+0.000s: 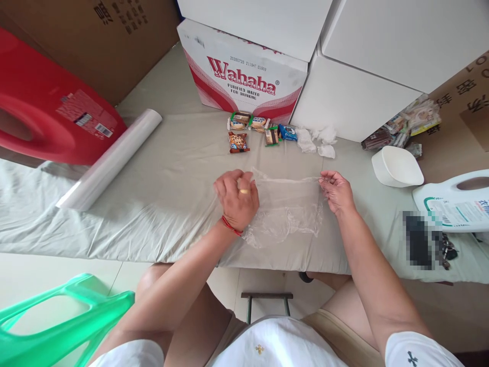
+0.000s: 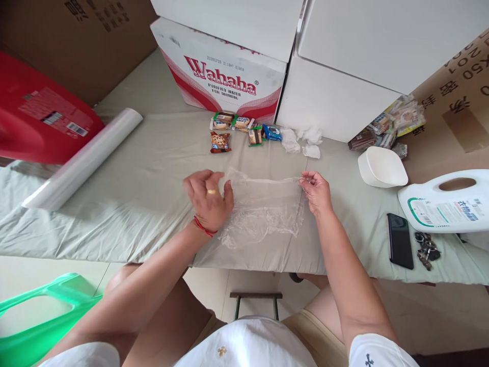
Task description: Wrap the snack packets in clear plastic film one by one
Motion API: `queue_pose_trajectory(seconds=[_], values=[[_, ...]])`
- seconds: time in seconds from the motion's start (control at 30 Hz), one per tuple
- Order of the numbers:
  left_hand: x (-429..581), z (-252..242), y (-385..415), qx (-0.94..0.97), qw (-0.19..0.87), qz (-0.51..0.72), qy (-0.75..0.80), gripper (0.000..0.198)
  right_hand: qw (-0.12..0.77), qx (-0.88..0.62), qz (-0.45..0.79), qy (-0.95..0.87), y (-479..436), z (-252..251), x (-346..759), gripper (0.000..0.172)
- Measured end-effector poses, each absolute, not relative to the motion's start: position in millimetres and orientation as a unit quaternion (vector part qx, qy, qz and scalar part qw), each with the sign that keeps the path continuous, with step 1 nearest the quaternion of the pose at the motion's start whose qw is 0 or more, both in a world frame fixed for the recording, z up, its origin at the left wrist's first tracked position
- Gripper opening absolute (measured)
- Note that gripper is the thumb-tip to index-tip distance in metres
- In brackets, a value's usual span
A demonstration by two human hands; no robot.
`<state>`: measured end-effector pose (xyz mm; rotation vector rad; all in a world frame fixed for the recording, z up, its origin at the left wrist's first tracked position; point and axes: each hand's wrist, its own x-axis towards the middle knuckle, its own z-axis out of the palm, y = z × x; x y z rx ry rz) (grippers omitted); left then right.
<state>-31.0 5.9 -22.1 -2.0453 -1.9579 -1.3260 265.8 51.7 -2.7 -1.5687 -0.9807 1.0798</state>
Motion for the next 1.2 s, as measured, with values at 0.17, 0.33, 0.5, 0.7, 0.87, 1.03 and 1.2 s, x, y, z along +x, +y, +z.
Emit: queue_pose_trajectory(seconds=[0.17, 0.33, 0.5, 0.7, 0.87, 1.03, 1.2], values=[[-22, -22, 2, -0.845, -0.107, -0.286, -0.439, 0.030, 0.480, -0.638, 0.440, -0.411, 54, -3, 255, 0.048], [-17, -23, 7, -0.836, -0.114, -0.209, -0.494, 0.049, 0.513, -0.637, 0.411, -0.403, 75, -12, 254, 0.048], [-15, -25, 6, -0.806, -0.113, -0.170, -0.556, 0.054, 0.557, -0.656, 0.321, -0.395, 102, -18, 274, 0.041], [-12, -26, 8, -0.789, -0.114, -0.171, -0.579, 0.055, 0.455, -0.737, 0.290, -0.407, 49, -3, 299, 0.045], [-11, -27, 8, -0.787, -0.109, -0.184, -0.578, 0.057, 0.326, -0.759, 0.377, -0.419, -15, 7, 285, 0.052], [-10, -29, 9, -0.781, -0.106, -0.169, -0.591, 0.059, 0.320, -0.692, 0.557, -0.330, -38, 21, 263, 0.056], [-9, -25, 8, -0.781, -0.095, -0.127, -0.604, 0.061, 0.389, -0.655, 0.592, -0.264, -51, 31, 269, 0.054]])
